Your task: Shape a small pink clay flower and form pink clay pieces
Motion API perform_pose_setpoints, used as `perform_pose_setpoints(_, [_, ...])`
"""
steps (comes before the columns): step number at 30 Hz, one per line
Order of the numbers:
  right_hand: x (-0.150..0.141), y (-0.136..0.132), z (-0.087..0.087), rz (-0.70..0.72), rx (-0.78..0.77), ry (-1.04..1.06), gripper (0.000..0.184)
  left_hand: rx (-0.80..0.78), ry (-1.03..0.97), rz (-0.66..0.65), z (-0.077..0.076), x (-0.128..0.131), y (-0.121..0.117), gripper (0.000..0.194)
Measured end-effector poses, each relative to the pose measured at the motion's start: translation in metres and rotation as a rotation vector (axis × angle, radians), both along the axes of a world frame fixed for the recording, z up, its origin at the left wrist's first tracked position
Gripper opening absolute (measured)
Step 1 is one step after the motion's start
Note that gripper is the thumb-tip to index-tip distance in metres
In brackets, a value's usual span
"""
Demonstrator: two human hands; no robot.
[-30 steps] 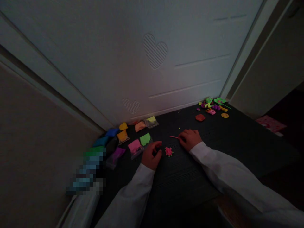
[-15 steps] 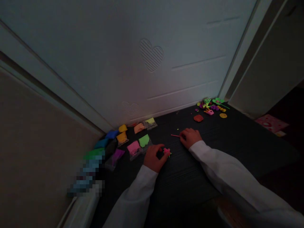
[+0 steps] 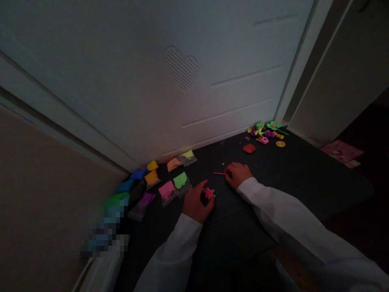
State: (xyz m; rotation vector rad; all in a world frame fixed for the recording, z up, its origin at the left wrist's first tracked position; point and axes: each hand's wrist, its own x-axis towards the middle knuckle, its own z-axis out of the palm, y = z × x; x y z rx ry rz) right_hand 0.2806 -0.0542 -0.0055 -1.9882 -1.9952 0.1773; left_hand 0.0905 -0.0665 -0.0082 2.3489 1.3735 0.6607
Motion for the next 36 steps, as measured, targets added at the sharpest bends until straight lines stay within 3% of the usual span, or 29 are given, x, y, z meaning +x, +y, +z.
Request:
perform_pose_setpoints(4, [0.000,0.001,-0.001,-0.005,0.001,0.002,0.018,-0.001,-0.119,-0.064,0.001,-0.002,0.001,0.048])
perform_pose_setpoints(7, [0.000,0.001,-0.001,-0.013,-0.003,0.002,0.018,0.038,-0.186,-0.075,0.012,-0.002,-0.003,0.051])
perform_pose_setpoints(9, [0.000,0.002,-0.002,-0.009,-0.013,0.001,0.018,0.075,-0.226,-0.071,0.028,0.000,-0.010,0.055])
perform_pose_setpoints(15, [0.000,0.002,-0.002,-0.007,-0.049,-0.015,0.020,0.271,-0.424,-0.166,0.095,0.010,-0.034,0.065])
perform_pose_setpoints(19, [0.003,0.006,-0.002,0.009,-0.096,-0.023,0.020,0.316,-0.450,-0.223,0.119,0.015,-0.042,0.066])
perform_pose_setpoints(32, [0.001,0.002,0.000,0.001,-0.057,-0.023,0.017,0.388,-0.234,-0.229,0.117,0.014,-0.025,0.059])
perform_pose_setpoints(36, [0.002,0.003,-0.002,-0.001,-0.035,-0.022,0.018,0.379,-0.200,-0.200,0.098,0.014,-0.008,0.057])
